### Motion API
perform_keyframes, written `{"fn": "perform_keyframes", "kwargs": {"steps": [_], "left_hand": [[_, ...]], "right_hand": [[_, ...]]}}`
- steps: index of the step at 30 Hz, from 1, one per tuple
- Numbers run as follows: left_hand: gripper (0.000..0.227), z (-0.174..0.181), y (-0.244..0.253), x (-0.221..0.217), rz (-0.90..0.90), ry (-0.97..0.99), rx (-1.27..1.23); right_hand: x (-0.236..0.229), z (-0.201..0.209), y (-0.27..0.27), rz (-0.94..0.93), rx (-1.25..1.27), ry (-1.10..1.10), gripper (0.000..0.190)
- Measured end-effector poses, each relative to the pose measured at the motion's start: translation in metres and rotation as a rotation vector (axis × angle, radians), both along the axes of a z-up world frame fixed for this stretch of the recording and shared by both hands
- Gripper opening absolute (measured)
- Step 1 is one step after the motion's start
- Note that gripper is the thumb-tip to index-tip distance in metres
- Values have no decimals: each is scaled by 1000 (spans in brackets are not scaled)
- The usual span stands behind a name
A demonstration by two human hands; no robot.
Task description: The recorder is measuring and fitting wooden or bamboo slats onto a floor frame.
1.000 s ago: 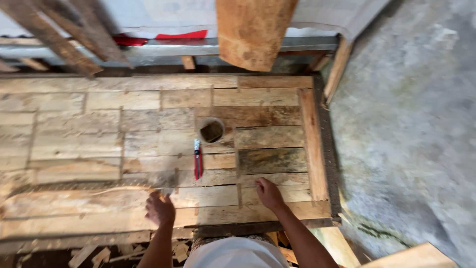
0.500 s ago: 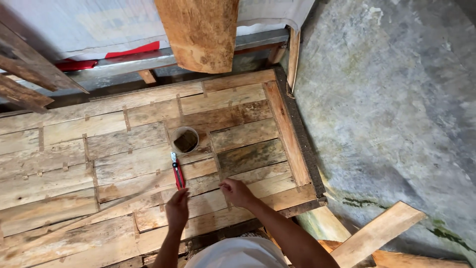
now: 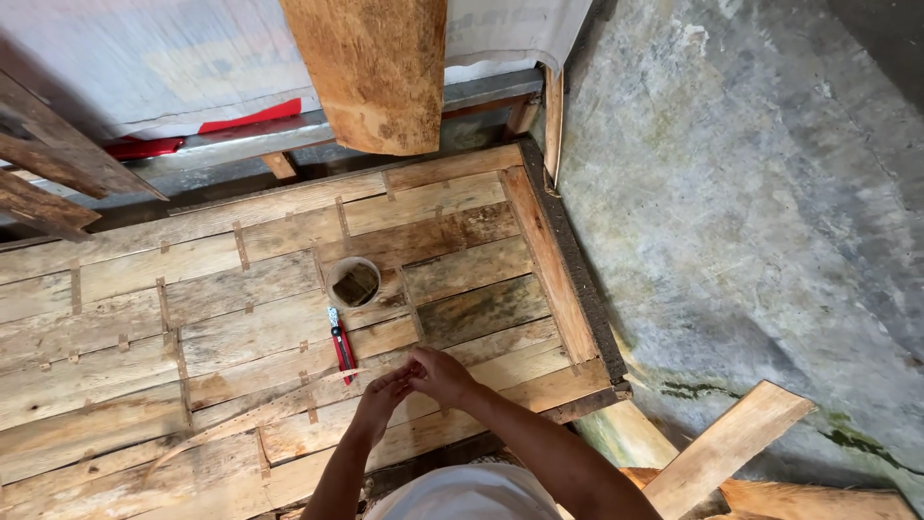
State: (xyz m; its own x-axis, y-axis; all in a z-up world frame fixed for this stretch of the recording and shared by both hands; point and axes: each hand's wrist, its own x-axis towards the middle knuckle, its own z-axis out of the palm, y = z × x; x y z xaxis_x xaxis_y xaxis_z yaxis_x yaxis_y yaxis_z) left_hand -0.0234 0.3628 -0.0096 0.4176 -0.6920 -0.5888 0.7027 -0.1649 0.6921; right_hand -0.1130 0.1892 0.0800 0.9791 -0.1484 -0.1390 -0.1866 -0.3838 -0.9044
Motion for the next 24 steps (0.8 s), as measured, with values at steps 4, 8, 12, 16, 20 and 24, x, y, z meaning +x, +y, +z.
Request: {"fn": "perform_keyframes", "kwargs": {"steps": [4, 8, 12, 16, 20, 24], "left_hand": [[39, 38, 0, -3, -134, -267, 101], [28, 104, -8, 0, -502, -871, 593], [22, 118, -11, -1, -568, -1340, 763], [19, 96, -13, -1, -513, -1425, 664], [20, 93, -14, 0, -557, -1392, 620], [21, 88, -9, 3, -546, -1337, 665]], "right_hand": [[-2, -9, -7, -32, -102, 93, 20], [-3, -13, -15, 6, -141, 79, 14], [-5, -16, -22, 9, -127, 173, 17], [-7, -15, -16, 12, -276, 22, 14], [0, -8, -10, 17, -218, 68, 21], [-2, -9, -12, -66, -139, 206, 21]]}}
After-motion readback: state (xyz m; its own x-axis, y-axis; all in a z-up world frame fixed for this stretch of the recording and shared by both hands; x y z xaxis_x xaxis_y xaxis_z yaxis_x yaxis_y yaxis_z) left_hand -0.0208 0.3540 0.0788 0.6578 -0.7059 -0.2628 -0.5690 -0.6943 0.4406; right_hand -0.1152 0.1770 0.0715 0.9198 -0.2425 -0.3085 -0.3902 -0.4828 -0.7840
